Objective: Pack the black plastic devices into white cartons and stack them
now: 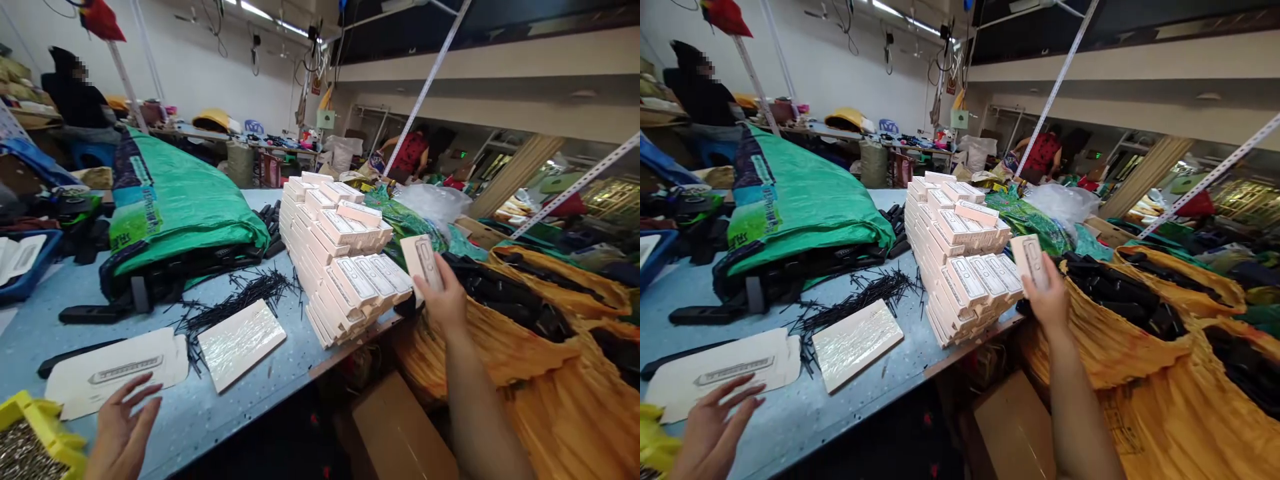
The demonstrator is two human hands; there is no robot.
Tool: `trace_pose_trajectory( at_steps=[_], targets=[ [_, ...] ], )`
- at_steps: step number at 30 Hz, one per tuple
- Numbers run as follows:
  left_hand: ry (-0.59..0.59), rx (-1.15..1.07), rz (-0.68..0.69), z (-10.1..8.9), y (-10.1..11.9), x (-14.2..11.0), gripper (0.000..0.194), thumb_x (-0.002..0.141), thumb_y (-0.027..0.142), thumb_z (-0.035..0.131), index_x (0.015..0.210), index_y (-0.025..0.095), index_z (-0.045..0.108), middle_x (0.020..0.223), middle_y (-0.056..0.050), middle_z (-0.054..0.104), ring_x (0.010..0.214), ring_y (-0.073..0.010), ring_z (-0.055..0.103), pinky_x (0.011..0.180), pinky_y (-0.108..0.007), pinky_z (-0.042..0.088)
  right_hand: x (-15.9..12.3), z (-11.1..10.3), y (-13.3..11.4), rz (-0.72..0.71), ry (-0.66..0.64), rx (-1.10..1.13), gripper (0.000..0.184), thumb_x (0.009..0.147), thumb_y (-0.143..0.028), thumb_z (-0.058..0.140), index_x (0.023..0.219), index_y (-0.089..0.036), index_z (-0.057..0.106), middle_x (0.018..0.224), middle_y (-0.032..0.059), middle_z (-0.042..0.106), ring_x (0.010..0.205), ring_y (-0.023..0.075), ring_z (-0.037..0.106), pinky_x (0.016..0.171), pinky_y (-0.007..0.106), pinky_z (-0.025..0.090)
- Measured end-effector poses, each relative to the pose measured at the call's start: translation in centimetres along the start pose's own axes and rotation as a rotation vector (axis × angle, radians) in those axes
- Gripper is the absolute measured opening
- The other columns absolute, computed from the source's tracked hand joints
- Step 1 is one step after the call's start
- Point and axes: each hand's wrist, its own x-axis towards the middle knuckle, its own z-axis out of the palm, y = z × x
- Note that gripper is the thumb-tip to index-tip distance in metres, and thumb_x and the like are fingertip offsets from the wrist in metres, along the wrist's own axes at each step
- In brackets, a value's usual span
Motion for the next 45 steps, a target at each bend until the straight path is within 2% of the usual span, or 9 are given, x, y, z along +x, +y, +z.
trace_pose_trajectory(
  at_steps=[5,8,11,14,17,24,35,41,45],
  targets=[
    [0.37,0.199,0.058,-5.5,3.7,0.8,0.053,0.067,0.061,0.064,0.105,0.027,0.051,0.102,-0.003,0.063,0.097,-0.0317,0.064,0.087,-0.056,0.053,6.0,1.3,1.9,0.112,-0.287,-0.12,0.054,0.068,-0.041,0.071,0.112,-0.009,0.067,0.115,0.0194,0.064,0.107,0.0308,0.061,0.097,0.048,0.045],
    [0.405,0.478,0.001,-10.1,1.2,2.1,0.039,0.078,0.054,0.051,0.103,0.024,0.05,0.096,-0.004,0.066,0.086,-0.0278,0.066,0.076,-0.05,0.057,2.5,3.4,-2.3,-0.121,0.056,0.045,0.046,0.079,-0.045,0.063,0.111,-0.012,0.065,0.114,0.0194,0.063,0.109,0.0275,0.06,0.097,0.043,0.045],
    [0.136,0.836,0.031,-13.4,-3.4,2.3,0.022,0.077,0.039,0.041,0.088,0.023,0.052,0.081,-0.005,0.069,0.081,-0.0296,0.066,0.077,-0.05,0.054,-3.9,7.9,-7.9,-0.376,0.304,0.433,0.029,0.091,-0.035,0.046,0.105,-0.017,0.064,0.091,0.013,0.066,0.088,0.021,0.066,0.083,0.038,0.052],
    [-0.059,1.062,0.099,-14.0,-6.4,1.8,0.025,0.075,0.035,0.039,0.084,0.022,0.058,0.089,-0.011,0.071,0.086,-0.0335,0.065,0.076,-0.047,0.051,-10.2,17.0,-12.8,-0.68,-0.492,0.545,0.018,0.085,-0.03,0.055,0.095,-0.021,0.066,0.082,0.0056,0.068,0.077,0.0174,0.066,0.074,0.032,0.054],
    [-0.117,1.095,0.056,-13.5,-6.3,1.4,0.026,0.076,0.034,0.039,0.071,0.02,0.059,0.079,-0.015,0.069,0.078,-0.0327,0.065,0.068,-0.041,0.049,-14.3,28.2,-17.3,-0.461,-1.16,0.392,0.026,0.082,-0.023,0.058,0.106,-0.021,0.066,0.088,0.0015,0.07,0.074,0.0128,0.066,0.074,0.025,0.052],
    [0.007,0.975,0.075,-12.9,-5.1,0.6,0.038,0.086,0.038,0.037,0.09,0.022,0.071,0.103,-0.01,0.072,0.095,-0.0293,0.065,0.085,-0.038,0.048,-21.7,42.6,-30.1,-0.471,-1.381,0.361,0.021,0.089,-0.024,0.053,0.103,-0.021,0.068,0.105,0.0023,0.07,0.098,0.0146,0.064,0.089,0.024,0.047],
    [0.282,0.915,0.151,-12.0,-5.7,-0.3,0.032,0.087,0.034,0.044,0.099,0.023,0.071,0.104,-0.005,0.072,0.091,-0.0216,0.067,0.08,-0.029,0.052,-27.5,45.9,-36.5,-0.365,-1.582,0.372,0.028,0.061,-0.011,0.074,0.088,-0.014,0.067,0.11,0.0106,0.066,0.109,0.0276,0.06,0.098,0.036,0.044],
    [0.384,0.567,0.142,-13.0,-5.2,-0.6,0.029,0.082,0.044,0.055,0.089,0.022,0.072,0.094,-0.003,0.074,0.087,-0.0195,0.068,0.083,-0.03,0.053,-23.5,39.6,-28.0,-0.089,-1.444,0.71,0.045,0.085,-0.028,0.049,0.128,-0.02,0.043,0.123,0.0061,0.058,0.11,0.0142,0.058,0.093,0.028,0.047],
    [0.338,0.156,0.084,-9.2,-3.7,-0.6,0.028,0.079,0.044,0.06,0.09,0.022,0.074,0.097,-0.006,0.072,0.088,-0.0196,0.066,0.08,-0.031,0.054,-23.1,33.2,-19.6,0.661,-1.537,0.961,0.043,0.079,-0.049,0.05,0.105,-0.015,0.056,0.086,0.0062,0.064,0.062,0.0128,0.059,0.054,0.024,0.047]
  ],
)
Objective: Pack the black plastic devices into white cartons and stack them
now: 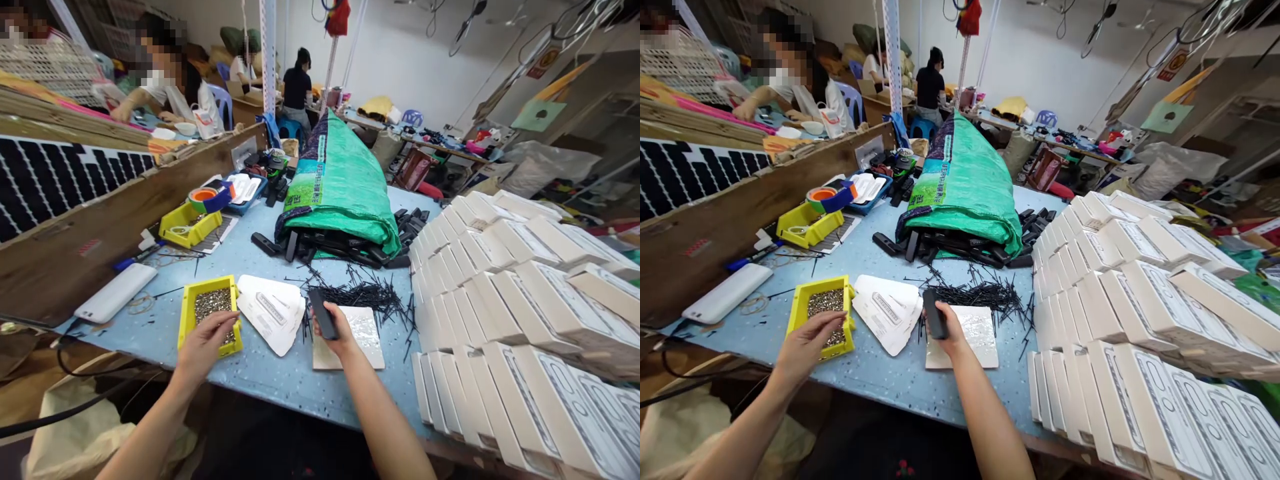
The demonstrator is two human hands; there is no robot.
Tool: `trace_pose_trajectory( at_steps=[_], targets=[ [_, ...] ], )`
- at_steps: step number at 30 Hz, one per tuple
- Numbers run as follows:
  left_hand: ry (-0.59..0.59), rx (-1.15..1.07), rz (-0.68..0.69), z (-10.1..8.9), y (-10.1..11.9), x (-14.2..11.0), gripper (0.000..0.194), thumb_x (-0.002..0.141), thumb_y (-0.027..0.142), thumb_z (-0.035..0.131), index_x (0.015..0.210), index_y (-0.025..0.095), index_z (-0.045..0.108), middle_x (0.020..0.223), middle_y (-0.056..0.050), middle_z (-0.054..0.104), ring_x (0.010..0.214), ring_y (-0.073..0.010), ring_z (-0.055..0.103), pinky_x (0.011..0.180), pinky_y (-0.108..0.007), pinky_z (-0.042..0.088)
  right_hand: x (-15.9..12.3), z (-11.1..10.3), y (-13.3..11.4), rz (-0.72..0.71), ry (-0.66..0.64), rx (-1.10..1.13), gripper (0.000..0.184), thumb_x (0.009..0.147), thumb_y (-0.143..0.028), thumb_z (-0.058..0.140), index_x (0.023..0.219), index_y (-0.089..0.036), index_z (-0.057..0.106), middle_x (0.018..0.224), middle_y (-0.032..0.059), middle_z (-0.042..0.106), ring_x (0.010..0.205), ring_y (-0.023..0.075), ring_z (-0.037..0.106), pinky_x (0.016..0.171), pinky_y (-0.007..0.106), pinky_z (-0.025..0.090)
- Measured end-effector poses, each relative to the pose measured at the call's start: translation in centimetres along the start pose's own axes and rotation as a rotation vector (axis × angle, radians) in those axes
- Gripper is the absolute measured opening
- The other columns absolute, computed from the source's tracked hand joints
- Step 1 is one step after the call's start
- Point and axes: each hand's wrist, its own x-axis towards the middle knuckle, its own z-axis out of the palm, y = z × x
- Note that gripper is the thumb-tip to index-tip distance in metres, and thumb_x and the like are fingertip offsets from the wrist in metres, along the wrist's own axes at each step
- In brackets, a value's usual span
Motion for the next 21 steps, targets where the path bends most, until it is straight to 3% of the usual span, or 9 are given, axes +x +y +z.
trace_pose_trajectory(
  at_steps=[1,3,5,8,10,13,21],
  targets=[
    [-0.071,-0.092,-0.032,1.6,0.8,-0.5,0.027,0.078,0.042,0.062,0.09,0.021,0.074,0.097,-0.006,0.072,0.087,-0.0192,0.066,0.077,-0.03,0.054,-1.6,-0.8,0.5,0.066,0.04,0.117,0.043,0.074,-0.051,0.055,0.096,-0.015,0.057,0.079,0.0054,0.062,0.057,0.0119,0.056,0.05,0.024,0.045],
    [-0.247,-0.247,-0.102,5.3,2.4,-1.6,0.022,0.075,0.038,0.066,0.085,0.02,0.075,0.091,-0.006,0.071,0.084,-0.0185,0.065,0.071,-0.028,0.054,-4.1,-1.2,0.7,0.05,0.168,0.28,0.041,0.066,-0.049,0.065,0.089,-0.016,0.056,0.078,0.0035,0.061,0.058,0.0115,0.056,0.052,0.024,0.046],
    [-0.334,-0.406,-0.208,8.6,4.0,-2.7,0.02,0.07,0.034,0.071,0.083,0.018,0.073,0.081,-0.005,0.07,0.074,-0.0156,0.063,0.067,-0.026,0.052,-5.5,-0.4,-0.3,-0.131,0.3,0.462,0.04,0.062,-0.039,0.071,0.092,-0.02,0.054,0.082,-0.0002,0.06,0.066,0.011,0.058,0.062,0.026,0.05],
    [-0.29,-0.615,-0.324,11.5,5.7,-3.9,0.026,0.063,0.026,0.077,0.085,0.018,0.067,0.073,0.0,0.066,0.069,-0.0111,0.061,0.067,-0.022,0.05,-6.4,1.6,-2.4,-0.44,0.352,0.564,0.038,0.065,-0.032,0.069,0.096,-0.024,0.05,0.076,-0.0051,0.054,0.067,0.0084,0.055,0.073,0.029,0.051],
    [-0.278,-0.707,-0.346,12.0,6.4,-4.2,0.031,0.061,0.022,0.08,0.086,0.018,0.062,0.071,0.002,0.065,0.07,-0.0096,0.06,0.068,-0.02,0.048,-6.6,2.7,-3.2,-0.511,0.348,0.581,0.031,0.067,-0.032,0.067,0.09,-0.023,0.048,0.07,-0.0062,0.048,0.064,0.0075,0.051,0.071,0.028,0.05],
    [-0.302,-0.767,-0.364,11.8,6.9,-4.3,0.035,0.06,0.019,0.081,0.084,0.018,0.057,0.067,0.004,0.064,0.066,-0.0082,0.059,0.066,-0.019,0.047,-6.7,3.7,-3.2,-0.497,0.365,0.631,0.029,0.068,-0.033,0.064,0.082,-0.021,0.043,0.065,-0.0069,0.042,0.057,0.0062,0.046,0.061,0.024,0.046],
    [-0.315,-0.717,-0.308,12.2,6.6,-4.8,0.029,0.062,0.02,0.079,0.077,0.017,0.054,0.066,0.003,0.063,0.065,-0.0086,0.058,0.065,-0.02,0.046,-6.6,3.3,-2.4,-0.41,0.425,0.795,0.032,0.064,-0.028,0.065,0.081,-0.021,0.039,0.064,-0.008,0.039,0.055,0.0051,0.042,0.058,0.021,0.042]
  ],
)
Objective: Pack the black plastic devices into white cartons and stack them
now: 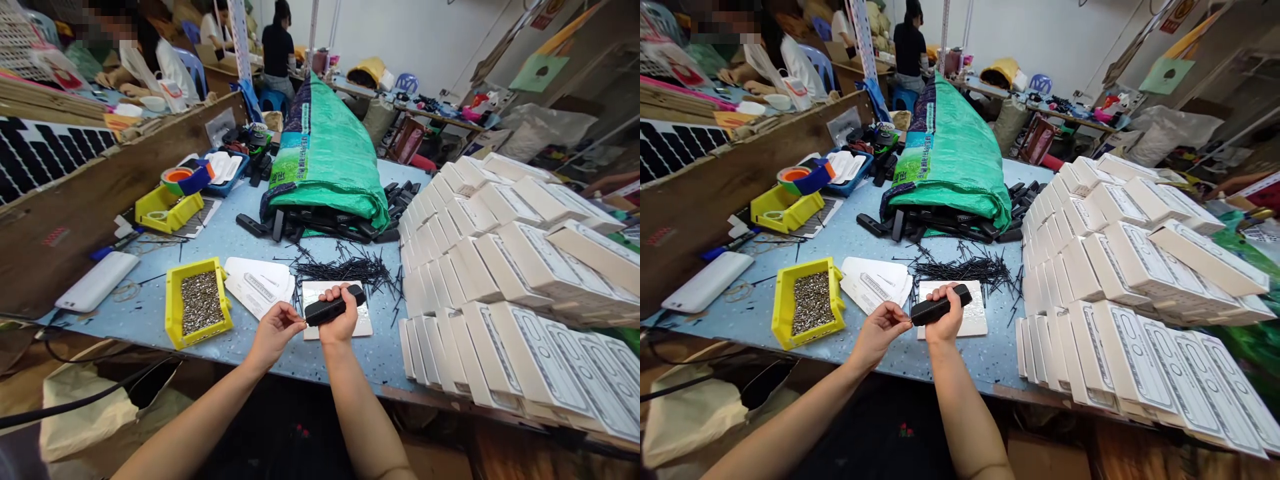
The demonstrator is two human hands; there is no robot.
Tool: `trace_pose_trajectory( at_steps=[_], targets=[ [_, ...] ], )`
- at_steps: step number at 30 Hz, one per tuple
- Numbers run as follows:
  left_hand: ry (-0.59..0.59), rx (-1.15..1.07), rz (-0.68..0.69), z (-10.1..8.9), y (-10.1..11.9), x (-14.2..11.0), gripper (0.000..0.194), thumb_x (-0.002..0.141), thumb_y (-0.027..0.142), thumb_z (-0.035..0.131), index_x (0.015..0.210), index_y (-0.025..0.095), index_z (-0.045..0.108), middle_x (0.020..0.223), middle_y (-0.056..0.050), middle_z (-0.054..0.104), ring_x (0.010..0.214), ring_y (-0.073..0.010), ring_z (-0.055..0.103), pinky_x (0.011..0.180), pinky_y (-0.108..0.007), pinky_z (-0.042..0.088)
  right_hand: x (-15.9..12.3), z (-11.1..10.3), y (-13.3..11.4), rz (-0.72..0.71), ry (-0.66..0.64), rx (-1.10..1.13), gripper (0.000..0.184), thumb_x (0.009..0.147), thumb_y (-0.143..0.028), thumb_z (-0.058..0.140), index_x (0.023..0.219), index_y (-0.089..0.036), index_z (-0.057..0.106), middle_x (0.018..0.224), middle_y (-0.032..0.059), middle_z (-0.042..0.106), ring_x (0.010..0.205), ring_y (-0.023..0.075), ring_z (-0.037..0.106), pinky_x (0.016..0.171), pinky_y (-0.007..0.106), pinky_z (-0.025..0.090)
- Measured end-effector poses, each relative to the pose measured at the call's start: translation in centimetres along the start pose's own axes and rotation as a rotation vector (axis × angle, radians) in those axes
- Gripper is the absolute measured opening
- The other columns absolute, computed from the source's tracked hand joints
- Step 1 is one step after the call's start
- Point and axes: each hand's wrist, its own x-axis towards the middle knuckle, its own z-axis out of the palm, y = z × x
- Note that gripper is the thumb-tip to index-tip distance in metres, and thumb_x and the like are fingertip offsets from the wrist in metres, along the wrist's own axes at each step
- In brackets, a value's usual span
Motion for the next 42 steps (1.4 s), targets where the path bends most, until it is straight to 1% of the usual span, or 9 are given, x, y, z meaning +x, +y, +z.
trace_pose_trajectory(
  at_steps=[7,11,17,20,26,31,34,38,42],
  targets=[
    [0.071,0.13,0.164,0.6,-1.2,-0.3,0.023,0.068,0.022,0.074,0.074,0.018,0.052,0.069,0.001,0.063,0.068,-0.0121,0.06,0.068,-0.025,0.049,0.0,-0.4,0.0,-0.046,0.042,-0.044,0.031,0.064,-0.028,0.063,0.08,-0.02,0.038,0.064,-0.008,0.039,0.054,0.005,0.042,0.057,0.021,0.041],
    [0.084,0.235,0.242,0.5,-1.8,-0.8,0.019,0.073,0.023,0.071,0.075,0.018,0.053,0.071,-0.001,0.064,0.071,-0.0136,0.062,0.071,-0.027,0.05,-0.5,-0.7,0.2,-0.129,-0.05,-0.145,0.028,0.067,-0.028,0.062,0.081,-0.02,0.039,0.063,-0.0072,0.04,0.055,0.0064,0.044,0.057,0.023,0.041],
    [-0.098,0.506,0.187,-0.2,-0.2,-1.0,0.027,0.078,0.027,0.067,0.104,0.021,0.061,0.093,-0.005,0.07,0.084,-0.0171,0.064,0.08,-0.032,0.051,-0.1,-0.4,-0.4,-0.075,0.012,-0.099,0.03,0.064,-0.03,0.061,0.08,-0.021,0.037,0.062,-0.0077,0.037,0.053,0.0057,0.041,0.056,0.022,0.039],
    [-0.152,0.661,0.24,-0.2,0.8,-0.9,0.012,0.083,0.027,0.059,0.091,0.022,0.067,0.087,-0.005,0.07,0.081,-0.0181,0.064,0.078,-0.031,0.049,-0.1,-0.2,-0.5,-0.111,-0.008,-0.143,0.029,0.066,-0.032,0.06,0.08,-0.021,0.037,0.063,-0.0071,0.037,0.054,0.0064,0.041,0.056,0.023,0.04],
    [-0.08,0.734,0.333,1.0,0.7,-0.9,0.015,0.085,0.023,0.054,0.074,0.022,0.064,0.072,-0.003,0.066,0.07,-0.0176,0.061,0.068,-0.028,0.046,-0.1,-0.1,-0.1,-0.152,0.04,-0.12,0.029,0.066,-0.032,0.058,0.081,-0.021,0.035,0.063,-0.0075,0.036,0.053,0.0057,0.04,0.055,0.022,0.04],
    [-0.112,0.815,0.241,1.3,-0.9,-1.3,0.021,0.089,0.025,0.047,0.074,0.021,0.061,0.071,-0.003,0.066,0.068,-0.018,0.063,0.067,-0.028,0.047,0.4,-1.5,0.7,-0.088,0.152,-0.067,0.03,0.062,-0.028,0.061,0.08,-0.02,0.039,0.062,-0.0083,0.039,0.051,0.0046,0.041,0.054,0.02,0.04],
    [-0.207,0.909,0.205,-0.1,-1.6,-0.7,0.017,0.088,0.027,0.051,0.094,0.021,0.065,0.089,-0.006,0.071,0.085,-0.0214,0.066,0.079,-0.033,0.051,1.2,-3.0,-0.1,-0.162,0.075,-0.199,0.024,0.064,-0.025,0.063,0.076,-0.019,0.043,0.057,-0.0077,0.043,0.05,0.0062,0.044,0.053,0.022,0.041],
    [-0.276,1.221,0.277,-4.2,-0.1,2.1,0.052,0.082,0.019,0.057,0.133,0.019,0.048,0.135,-0.014,0.054,0.125,-0.0271,0.049,0.106,-0.044,0.038,2.8,-5.3,-2.3,-0.49,-0.143,-0.479,0.018,0.065,-0.026,0.064,0.071,-0.019,0.049,0.059,-0.0043,0.053,0.057,0.0112,0.053,0.061,0.028,0.046],
    [-0.474,1.654,0.216,-7.8,2.9,5.8,0.064,0.073,-0.002,0.046,0.134,0.017,0.046,0.142,-0.016,0.046,0.135,-0.0301,0.039,0.111,-0.053,0.026,4.4,-6.6,-3.2,-0.387,-0.34,-0.715,0.021,0.056,-0.023,0.07,0.062,-0.018,0.05,0.056,-0.0022,0.056,0.053,0.0122,0.053,0.055,0.027,0.043]
  ],
)
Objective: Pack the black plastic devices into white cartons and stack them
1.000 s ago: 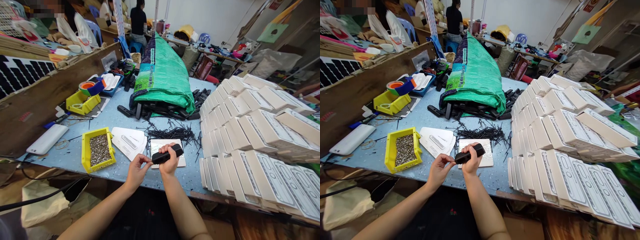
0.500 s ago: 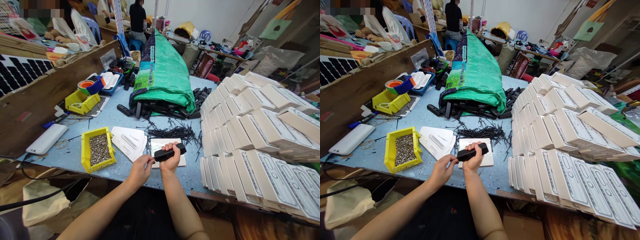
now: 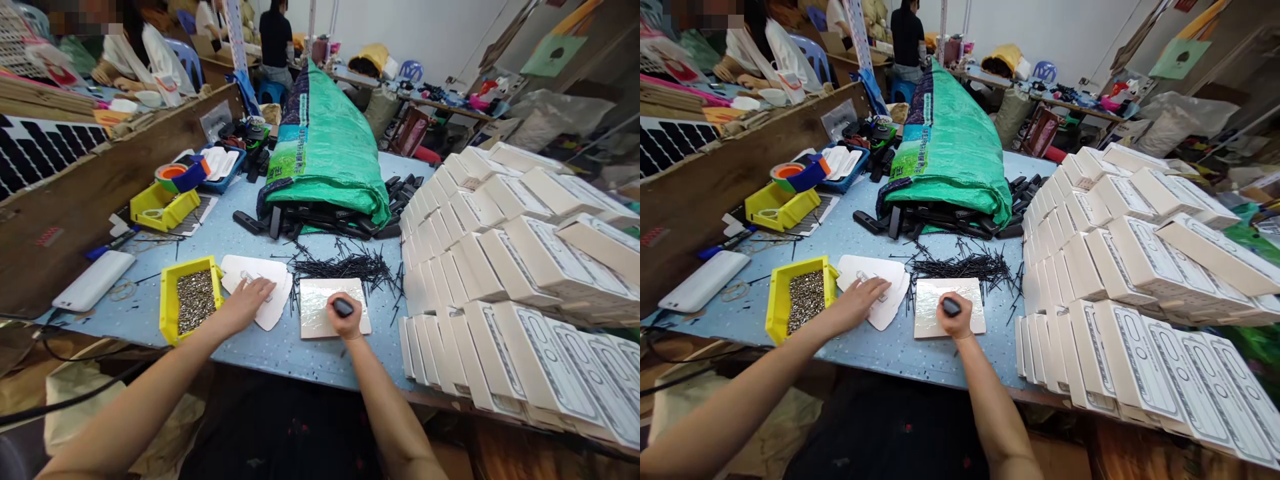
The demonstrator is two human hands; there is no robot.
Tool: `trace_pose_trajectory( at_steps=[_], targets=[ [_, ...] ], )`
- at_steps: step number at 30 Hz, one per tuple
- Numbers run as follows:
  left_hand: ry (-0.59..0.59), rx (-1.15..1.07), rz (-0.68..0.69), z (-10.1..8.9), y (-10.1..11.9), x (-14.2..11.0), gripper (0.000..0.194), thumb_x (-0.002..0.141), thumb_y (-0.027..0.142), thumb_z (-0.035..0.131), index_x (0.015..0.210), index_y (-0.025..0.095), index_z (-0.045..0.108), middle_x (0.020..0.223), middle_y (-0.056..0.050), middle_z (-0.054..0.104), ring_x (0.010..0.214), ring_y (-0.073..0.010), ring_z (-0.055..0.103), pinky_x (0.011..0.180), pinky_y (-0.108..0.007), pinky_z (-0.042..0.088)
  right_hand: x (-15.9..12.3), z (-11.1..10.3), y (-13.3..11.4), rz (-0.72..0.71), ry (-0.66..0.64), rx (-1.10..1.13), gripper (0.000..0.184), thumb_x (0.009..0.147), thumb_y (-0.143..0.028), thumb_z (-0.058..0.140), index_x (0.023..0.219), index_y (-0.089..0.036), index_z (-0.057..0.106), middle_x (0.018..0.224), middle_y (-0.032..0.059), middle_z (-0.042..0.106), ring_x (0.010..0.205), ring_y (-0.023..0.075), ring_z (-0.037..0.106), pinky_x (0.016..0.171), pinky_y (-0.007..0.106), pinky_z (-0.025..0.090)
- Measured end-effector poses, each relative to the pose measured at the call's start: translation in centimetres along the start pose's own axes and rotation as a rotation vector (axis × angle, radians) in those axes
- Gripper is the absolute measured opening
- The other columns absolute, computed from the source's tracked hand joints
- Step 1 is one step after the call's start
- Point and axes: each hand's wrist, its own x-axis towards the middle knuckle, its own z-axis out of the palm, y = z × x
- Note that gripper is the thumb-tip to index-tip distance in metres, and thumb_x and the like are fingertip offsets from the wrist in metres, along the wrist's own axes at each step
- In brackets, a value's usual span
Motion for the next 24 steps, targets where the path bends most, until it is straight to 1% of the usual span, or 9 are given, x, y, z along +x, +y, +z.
trace_pose_trajectory(
  at_steps=[3,5,7,10,12,15,18,22,24],
  targets=[
    [-0.072,0.146,0.053,-1.3,-2.0,1.0,0.055,0.074,-0.006,0.04,0.123,0.015,0.054,0.136,-0.017,0.051,0.123,-0.0296,0.051,0.105,-0.049,0.034,1.3,-0.5,0.2,0.088,0.224,0.146,0.019,0.063,-0.03,0.06,0.066,-0.019,0.045,0.053,-0.0057,0.049,0.051,0.0095,0.05,0.056,0.025,0.044],
    [-0.062,0.179,0.088,-1.5,-2.8,1.5,0.052,0.072,-0.003,0.048,0.12,0.015,0.055,0.137,-0.018,0.048,0.113,-0.0303,0.058,0.098,-0.043,0.04,2.0,-1.0,0.4,0.199,0.367,0.229,0.022,0.064,-0.033,0.058,0.071,-0.019,0.043,0.054,-0.0077,0.045,0.05,0.0082,0.048,0.057,0.025,0.046],
    [-0.054,0.207,0.115,-1.6,-3.3,1.6,0.056,0.068,0.0,0.058,0.121,0.017,0.054,0.139,-0.017,0.046,0.109,-0.0312,0.059,0.094,-0.041,0.042,2.3,-1.7,0.9,0.299,0.394,0.225,0.029,0.063,-0.033,0.064,0.078,-0.019,0.044,0.056,-0.0079,0.048,0.05,0.0093,0.05,0.057,0.026,0.046],
    [-0.094,0.244,0.166,-2.1,-3.6,1.6,0.059,0.066,0.008,0.068,0.122,0.02,0.051,0.134,-0.015,0.05,0.113,-0.0316,0.055,0.097,-0.042,0.037,1.8,-2.9,2.0,0.339,0.42,-0.018,0.044,0.062,-0.036,0.071,0.094,-0.019,0.046,0.064,-0.0054,0.056,0.057,0.0129,0.056,0.062,0.028,0.047],
    [-0.144,0.269,0.188,-2.7,-3.4,1.6,0.057,0.065,0.012,0.073,0.118,0.019,0.052,0.129,-0.014,0.053,0.117,-0.0314,0.051,0.099,-0.044,0.032,1.4,-3.6,2.8,0.282,0.423,-0.296,0.051,0.063,-0.039,0.071,0.103,-0.019,0.047,0.077,-0.0016,0.061,0.069,0.0149,0.059,0.071,0.03,0.047],
    [-0.197,0.32,0.182,-3.6,-2.6,1.9,0.06,0.059,0.015,0.08,0.112,0.016,0.054,0.126,-0.016,0.055,0.115,-0.0328,0.049,0.099,-0.045,0.03,1.0,-4.2,3.6,0.186,0.323,-0.58,0.05,0.067,-0.043,0.067,0.108,-0.018,0.051,0.095,0.0055,0.062,0.086,0.0189,0.058,0.083,0.034,0.044],
    [-0.221,0.315,0.194,-4.5,-1.9,2.6,0.056,0.055,0.014,0.082,0.105,0.016,0.057,0.116,-0.016,0.06,0.109,-0.0333,0.051,0.096,-0.045,0.031,0.9,-4.6,4.3,0.081,0.207,-0.676,0.043,0.072,-0.041,0.061,0.106,-0.017,0.054,0.106,0.0098,0.059,0.1,0.0219,0.054,0.093,0.037,0.041],
    [-0.265,0.254,0.281,-6.7,-1.6,2.4,0.02,0.062,0.009,0.071,0.074,0.019,0.059,0.086,-0.007,0.066,0.091,-0.0261,0.058,0.092,-0.039,0.032,0.9,-4.7,4.9,-0.087,0.156,-0.742,0.04,0.076,-0.04,0.059,0.109,-0.017,0.054,0.113,0.0117,0.056,0.112,0.0236,0.049,0.103,0.042,0.035],
    [-0.235,0.169,0.284,-8.0,-1.7,1.7,0.012,0.069,0.009,0.063,0.067,0.02,0.056,0.078,-0.005,0.065,0.079,-0.0217,0.058,0.081,-0.034,0.035,0.9,-4.7,5.1,-0.156,0.155,-0.762,0.04,0.077,-0.04,0.058,0.11,-0.017,0.054,0.116,0.0125,0.054,0.116,0.0242,0.046,0.105,0.045,0.032]
  ],
)
